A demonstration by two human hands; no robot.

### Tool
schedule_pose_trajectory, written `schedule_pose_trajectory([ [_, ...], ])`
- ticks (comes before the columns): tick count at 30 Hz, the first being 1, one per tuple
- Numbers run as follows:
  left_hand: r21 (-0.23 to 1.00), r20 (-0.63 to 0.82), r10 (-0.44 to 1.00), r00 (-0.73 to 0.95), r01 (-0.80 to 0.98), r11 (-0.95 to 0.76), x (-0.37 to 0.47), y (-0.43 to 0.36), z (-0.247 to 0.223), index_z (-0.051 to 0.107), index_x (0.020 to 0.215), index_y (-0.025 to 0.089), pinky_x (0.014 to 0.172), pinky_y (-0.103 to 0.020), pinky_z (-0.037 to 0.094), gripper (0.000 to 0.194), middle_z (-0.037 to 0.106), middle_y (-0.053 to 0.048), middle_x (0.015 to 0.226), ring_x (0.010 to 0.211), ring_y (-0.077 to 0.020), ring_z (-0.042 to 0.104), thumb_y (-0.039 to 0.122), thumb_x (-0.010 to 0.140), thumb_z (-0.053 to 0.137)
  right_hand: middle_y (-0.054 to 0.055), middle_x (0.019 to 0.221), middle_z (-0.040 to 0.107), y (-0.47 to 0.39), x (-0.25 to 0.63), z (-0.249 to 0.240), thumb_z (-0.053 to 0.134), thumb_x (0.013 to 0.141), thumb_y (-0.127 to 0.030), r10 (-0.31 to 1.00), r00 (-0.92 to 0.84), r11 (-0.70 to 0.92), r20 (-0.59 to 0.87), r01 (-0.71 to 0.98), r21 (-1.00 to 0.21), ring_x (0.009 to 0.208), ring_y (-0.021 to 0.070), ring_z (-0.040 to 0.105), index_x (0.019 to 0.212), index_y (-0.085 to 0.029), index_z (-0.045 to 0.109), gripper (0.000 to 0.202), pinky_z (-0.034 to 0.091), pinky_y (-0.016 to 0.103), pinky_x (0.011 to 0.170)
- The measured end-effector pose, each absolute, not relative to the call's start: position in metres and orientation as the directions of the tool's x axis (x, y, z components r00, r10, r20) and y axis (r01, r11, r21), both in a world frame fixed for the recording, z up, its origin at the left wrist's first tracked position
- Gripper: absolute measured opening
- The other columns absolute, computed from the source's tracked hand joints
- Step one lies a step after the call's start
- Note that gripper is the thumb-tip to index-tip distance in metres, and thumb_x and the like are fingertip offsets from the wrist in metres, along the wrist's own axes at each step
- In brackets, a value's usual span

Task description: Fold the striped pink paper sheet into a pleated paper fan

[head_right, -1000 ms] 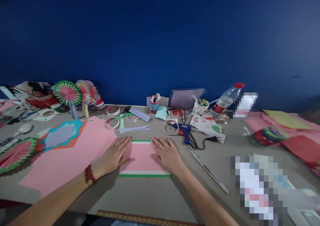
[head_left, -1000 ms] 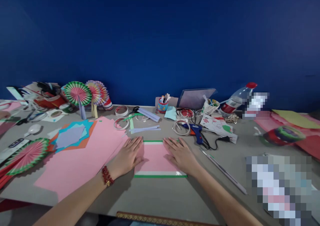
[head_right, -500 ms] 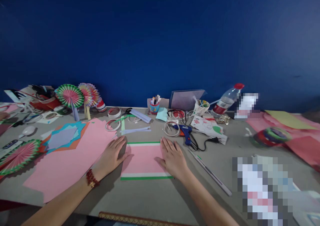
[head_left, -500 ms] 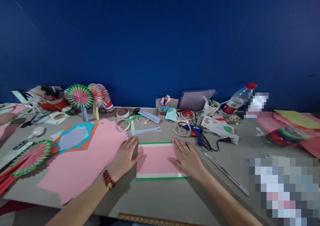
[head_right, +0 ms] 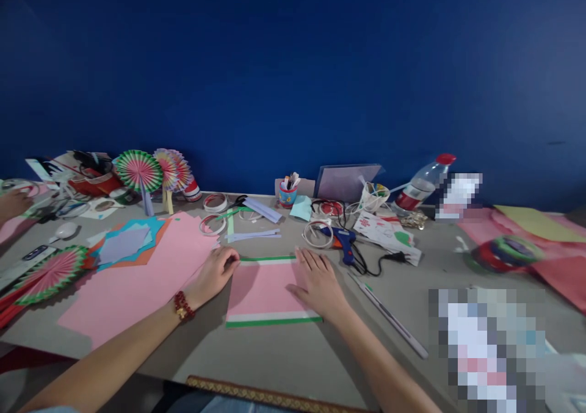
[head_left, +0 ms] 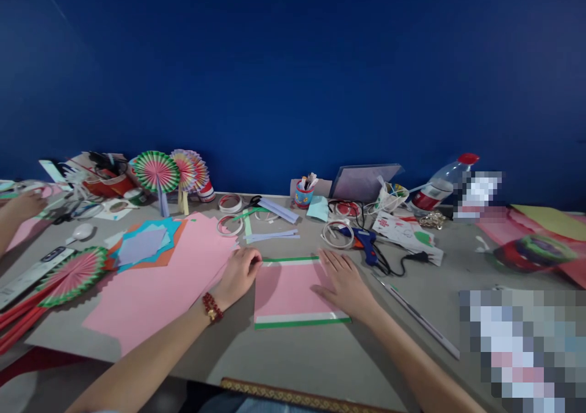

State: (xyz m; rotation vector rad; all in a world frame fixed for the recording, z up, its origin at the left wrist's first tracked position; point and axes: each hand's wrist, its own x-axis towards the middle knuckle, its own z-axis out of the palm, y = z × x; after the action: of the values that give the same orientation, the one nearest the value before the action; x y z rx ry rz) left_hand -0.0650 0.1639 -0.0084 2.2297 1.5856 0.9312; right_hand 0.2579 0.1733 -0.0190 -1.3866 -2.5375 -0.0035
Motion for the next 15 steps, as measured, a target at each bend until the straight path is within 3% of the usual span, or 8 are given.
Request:
schedule_pose_trajectory([
  [4, 0.630, 0.342, 0.920, 0.190, 0.680, -0.374, -0.051, 0.157, 0.006, 0.057, 0.100, 0.020, 0.078, -0.032, 0.053, 0.010, 0.068, -0.004, 0.090, 0.083, -0.0183, 0.066, 0.025, 0.096, 0.050, 0.018, 0.152, 0.047, 0.167, 0.240, 0.008, 0.052, 0.096, -0.057, 0.737, -0.593, 0.664, 0.325, 0.725, -0.182, 0.142, 0.0316, 0.041, 0.160, -0.018, 0.021, 0.081, 0.030, 0.056, 0.117],
  [7, 0.740, 0.309, 0.935, 0.176, 0.573, -0.353, -0.032, 0.156, 0.015, 0.058, 0.108, 0.021, 0.081, -0.033, 0.053, 0.015, 0.069, -0.004, 0.093, 0.086, -0.0187, 0.067, 0.028, 0.096, 0.052, 0.017, 0.146, 0.054, 0.165, 0.215, 0.029, 0.052, 0.098, -0.045, 0.705, -0.614, 0.708, 0.355, 0.639, -0.302, 0.135, 0.0294, 0.049, 0.158, -0.017, 0.027, 0.070, 0.041, 0.051, 0.111],
  [11, 0.810, 0.300, 0.936, 0.185, 0.469, -0.353, -0.014, 0.158, 0.014, 0.061, 0.102, 0.022, 0.080, -0.031, 0.052, 0.013, 0.070, -0.003, 0.091, 0.084, -0.0177, 0.066, 0.030, 0.095, 0.053, 0.011, 0.117, 0.072, 0.173, 0.186, 0.037, 0.051, 0.095, -0.020, 0.797, -0.566, 0.589, 0.211, 0.652, -0.477, 0.110, 0.0258, 0.066, 0.150, -0.016, 0.041, 0.056, 0.052, 0.039, 0.093],
  [15, 0.938, 0.151, 0.976, 0.155, 0.289, -0.191, -0.019, 0.155, 0.008, 0.060, 0.108, 0.020, 0.073, -0.028, 0.051, 0.024, 0.068, -0.003, 0.093, 0.082, -0.0169, 0.065, 0.040, 0.095, 0.056, 0.005, 0.107, 0.073, 0.180, 0.176, 0.028, 0.049, 0.093, -0.015, 0.843, -0.513, 0.493, 0.162, 0.614, -0.616, 0.089, 0.0202, 0.071, 0.141, -0.021, 0.049, 0.048, 0.053, 0.030, 0.077],
])
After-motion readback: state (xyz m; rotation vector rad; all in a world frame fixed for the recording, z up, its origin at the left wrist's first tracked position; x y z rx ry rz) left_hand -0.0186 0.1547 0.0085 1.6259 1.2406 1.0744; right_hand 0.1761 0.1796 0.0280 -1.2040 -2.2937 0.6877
